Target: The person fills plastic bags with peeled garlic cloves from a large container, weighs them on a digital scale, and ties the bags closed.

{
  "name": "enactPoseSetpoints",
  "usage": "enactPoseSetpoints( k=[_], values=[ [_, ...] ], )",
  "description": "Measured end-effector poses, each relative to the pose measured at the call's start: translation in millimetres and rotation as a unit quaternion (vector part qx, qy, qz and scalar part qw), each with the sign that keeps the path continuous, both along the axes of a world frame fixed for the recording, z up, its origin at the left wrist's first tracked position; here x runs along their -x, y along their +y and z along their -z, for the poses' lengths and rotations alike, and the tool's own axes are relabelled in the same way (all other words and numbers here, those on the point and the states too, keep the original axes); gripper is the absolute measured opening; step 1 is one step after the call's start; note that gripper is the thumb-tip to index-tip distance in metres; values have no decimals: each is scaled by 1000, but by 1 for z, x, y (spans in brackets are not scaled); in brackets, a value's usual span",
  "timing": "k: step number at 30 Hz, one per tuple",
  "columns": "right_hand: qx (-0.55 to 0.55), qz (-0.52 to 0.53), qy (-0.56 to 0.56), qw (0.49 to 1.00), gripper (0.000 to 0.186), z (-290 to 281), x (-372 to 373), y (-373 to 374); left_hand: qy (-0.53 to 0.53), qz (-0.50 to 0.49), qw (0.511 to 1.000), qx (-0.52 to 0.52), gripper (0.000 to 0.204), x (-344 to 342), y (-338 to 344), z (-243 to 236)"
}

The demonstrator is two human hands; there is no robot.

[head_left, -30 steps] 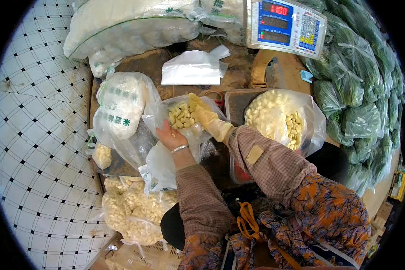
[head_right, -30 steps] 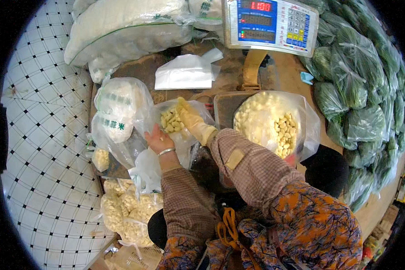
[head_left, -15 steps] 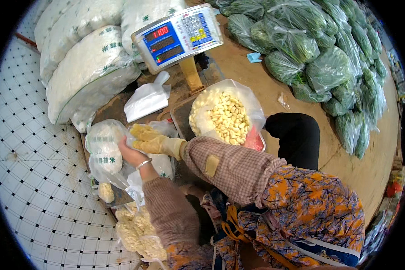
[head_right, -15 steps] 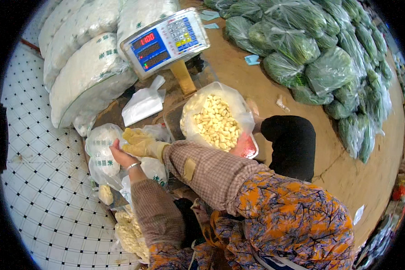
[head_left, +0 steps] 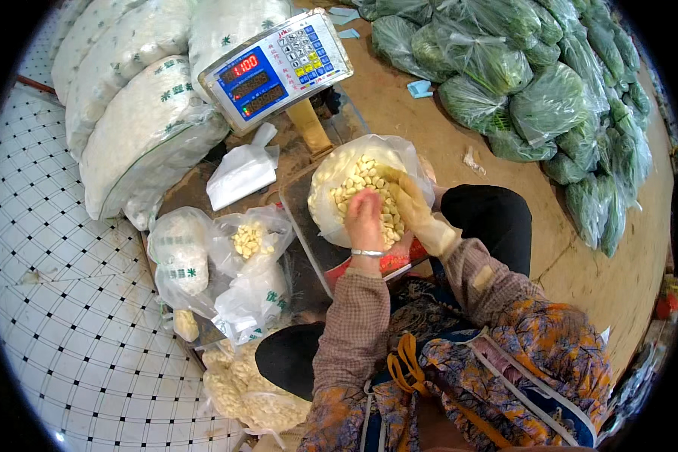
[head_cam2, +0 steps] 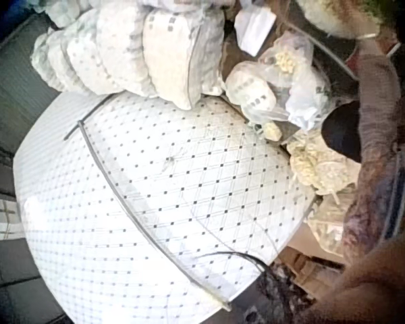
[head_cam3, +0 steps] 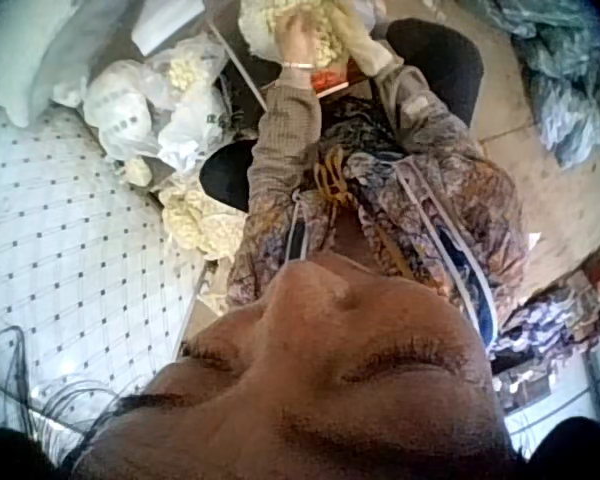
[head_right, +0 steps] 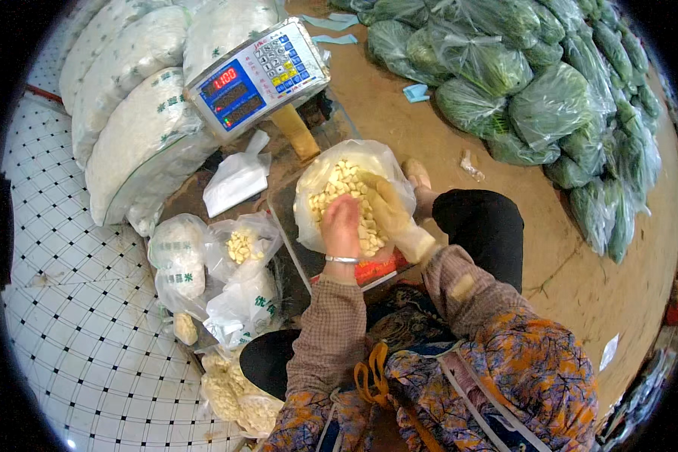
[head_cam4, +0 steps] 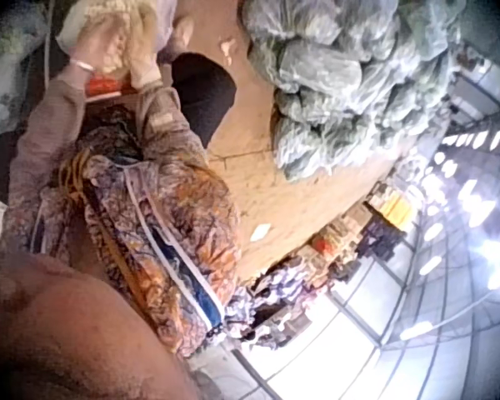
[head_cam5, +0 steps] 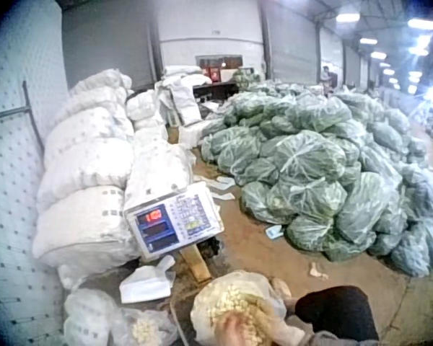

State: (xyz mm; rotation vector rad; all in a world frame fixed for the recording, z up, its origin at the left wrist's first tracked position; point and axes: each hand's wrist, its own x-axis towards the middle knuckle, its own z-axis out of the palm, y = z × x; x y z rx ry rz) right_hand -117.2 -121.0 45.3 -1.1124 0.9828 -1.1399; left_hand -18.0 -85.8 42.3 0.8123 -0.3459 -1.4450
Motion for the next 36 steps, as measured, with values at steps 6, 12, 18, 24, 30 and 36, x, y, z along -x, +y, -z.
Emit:
enactPoseSetpoints(
  k=[6, 12, 18, 24, 30, 36],
  values=[
    [96, 14, 273, 957, 26, 21, -19, -44, -283, -184, 941, -24, 27, -52, -22, 39],
    [136, -220, 531, 807, 39, -13, -43, -49, -502, -83, 857, -81, 18, -72, -44, 46],
    [135, -98, 471, 866, 28, 8, -22, -59, -664, -46, 745, -50, 23, -50, -36, 40],
    [139, -70, 385, 910, 30, 37, -41, -33, -476, -145, 859, -124, 36, 5, -34, 40],
    [-116, 24, -163, 980, 14, -9, -39, -2, -349, -173, 919, -58, 30, 14, -9, -27],
    [-82, -55, -243, 965, 13, -110, -108, 28, -342, -318, 880, 89, 22, -40, 19, -88]
  ],
)
